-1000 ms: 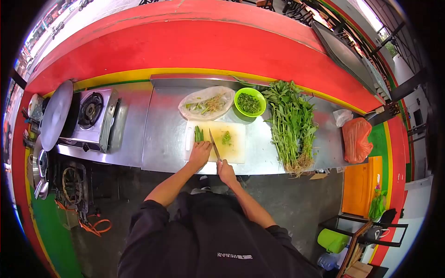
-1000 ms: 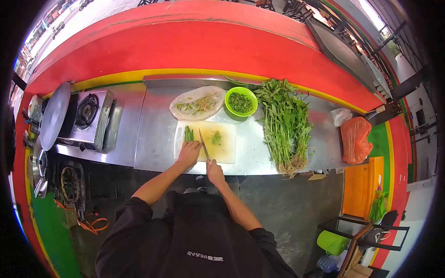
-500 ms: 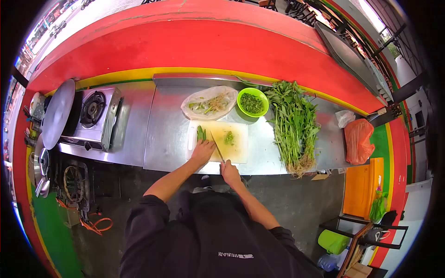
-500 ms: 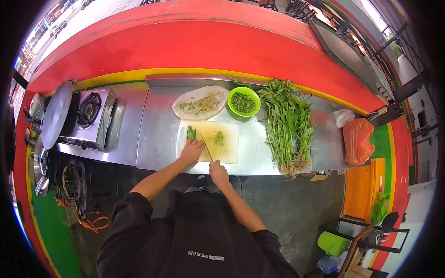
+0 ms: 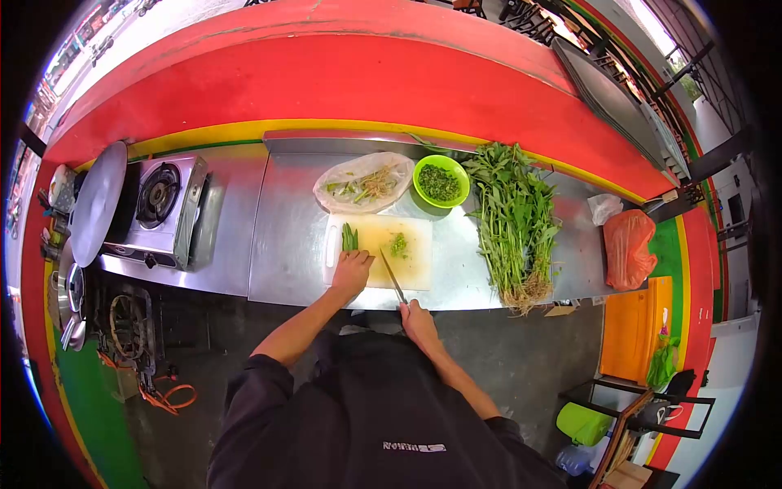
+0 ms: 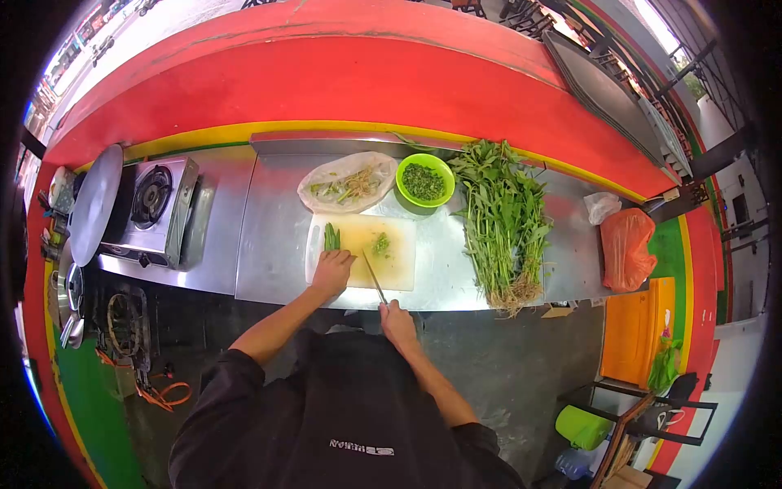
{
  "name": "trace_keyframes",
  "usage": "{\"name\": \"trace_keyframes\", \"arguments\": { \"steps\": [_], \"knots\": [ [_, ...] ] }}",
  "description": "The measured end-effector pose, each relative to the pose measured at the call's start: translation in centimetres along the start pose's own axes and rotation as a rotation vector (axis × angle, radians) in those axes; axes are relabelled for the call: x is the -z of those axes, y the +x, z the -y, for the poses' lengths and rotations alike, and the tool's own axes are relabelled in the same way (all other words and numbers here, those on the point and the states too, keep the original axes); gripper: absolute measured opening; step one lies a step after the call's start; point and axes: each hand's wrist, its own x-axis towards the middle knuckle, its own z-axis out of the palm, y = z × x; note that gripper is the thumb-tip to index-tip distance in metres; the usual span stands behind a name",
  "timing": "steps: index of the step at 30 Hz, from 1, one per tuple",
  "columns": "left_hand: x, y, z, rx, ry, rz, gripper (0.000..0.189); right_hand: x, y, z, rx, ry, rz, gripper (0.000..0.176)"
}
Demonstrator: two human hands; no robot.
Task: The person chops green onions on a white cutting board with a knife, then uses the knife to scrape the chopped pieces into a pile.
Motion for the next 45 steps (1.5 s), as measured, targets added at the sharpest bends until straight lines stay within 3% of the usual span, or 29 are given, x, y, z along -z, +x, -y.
{"name": "trace_keyframes", "arguments": {
  "steps": [6, 13, 15, 22, 32, 35, 38, 42, 45],
  "knots": [
    [0.4, -0.3, -0.8, 0.015, 0.029, -0.105, 0.029, 0.5, -0.2, 0.2, -0.081, 0.058, 0.003, 0.047],
    [0.2, -0.5, -0.7, 0.051, 0.039, -0.020, 0.036, 0.7, 1.5, 0.8, 0.016, 0.051, 0.079, 0.049],
    [0.2, -0.3, -0.7, 0.030, 0.038, -0.060, 0.028, 0.8, 1.9, 0.9, 0.015, 0.052, 0.087, 0.048],
    [0.1, -0.4, -0.7, 0.038, 0.043, -0.064, 0.028, 0.8, 2.3, 1.0, 0.025, 0.010, 0.083, 0.049],
    [-0.7, -0.9, -1.9, 0.053, 0.073, -0.061, 0.037, 0.7, 2.4, 0.1, -0.011, 0.013, 0.059, 0.052],
    [-0.9, -0.3, -2.6, 0.089, 0.068, 0.050, 0.044, 1.3, 2.3, -0.2, -0.034, 0.024, -0.012, 0.049],
    [-2.8, 0.4, -3.0, 0.051, 0.121, -0.010, 0.045, 1.2, 2.5, -0.8, -0.047, 0.020, -0.019, 0.049],
    [-2.6, 2.2, -3.9, 0.053, -0.155, 0.102, 0.046, 1.5, 2.3, -0.8, -0.072, 0.042, -0.055, 0.051],
    [-2.9, 2.8, -4.4, 0.076, -0.334, -0.008, 0.049, 2.1, 1.9, -0.9, -0.112, 0.107, -0.063, 0.052]
  ]
}}
